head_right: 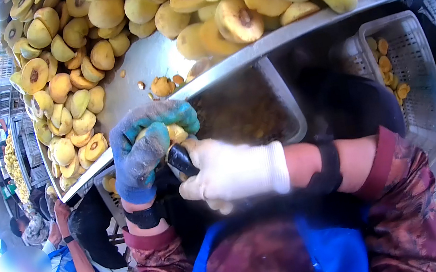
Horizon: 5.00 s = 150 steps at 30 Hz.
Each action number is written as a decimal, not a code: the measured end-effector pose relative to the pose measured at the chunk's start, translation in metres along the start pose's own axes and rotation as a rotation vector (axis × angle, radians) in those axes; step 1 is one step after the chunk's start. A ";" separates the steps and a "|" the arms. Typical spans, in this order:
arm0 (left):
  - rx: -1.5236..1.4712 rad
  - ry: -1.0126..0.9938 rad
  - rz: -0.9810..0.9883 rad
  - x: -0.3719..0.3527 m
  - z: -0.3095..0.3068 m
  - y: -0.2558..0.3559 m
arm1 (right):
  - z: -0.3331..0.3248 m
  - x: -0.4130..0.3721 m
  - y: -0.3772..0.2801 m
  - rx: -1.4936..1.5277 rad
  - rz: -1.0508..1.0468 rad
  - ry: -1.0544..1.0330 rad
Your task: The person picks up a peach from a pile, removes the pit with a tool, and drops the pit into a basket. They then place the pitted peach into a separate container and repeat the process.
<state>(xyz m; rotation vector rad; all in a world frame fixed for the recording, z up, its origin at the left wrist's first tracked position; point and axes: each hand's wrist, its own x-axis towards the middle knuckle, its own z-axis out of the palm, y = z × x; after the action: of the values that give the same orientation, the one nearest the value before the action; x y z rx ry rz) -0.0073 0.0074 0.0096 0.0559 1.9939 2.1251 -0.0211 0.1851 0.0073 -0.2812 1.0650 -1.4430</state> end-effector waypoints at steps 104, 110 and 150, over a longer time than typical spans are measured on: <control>0.852 0.530 0.234 0.105 -0.131 0.024 | -0.015 0.008 0.028 -1.386 -0.758 0.440; -0.111 0.379 0.106 0.049 -0.090 0.032 | -0.015 -0.002 -0.020 -0.779 -0.502 0.378; -0.181 0.358 0.239 0.009 0.009 -0.008 | -0.024 0.019 -0.041 -0.857 -0.823 0.769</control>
<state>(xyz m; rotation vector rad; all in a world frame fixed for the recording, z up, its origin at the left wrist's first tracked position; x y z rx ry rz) -0.0132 0.0179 0.0016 -0.1319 2.0541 2.6187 -0.0693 0.1709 0.0166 -0.8957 2.3869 -1.7684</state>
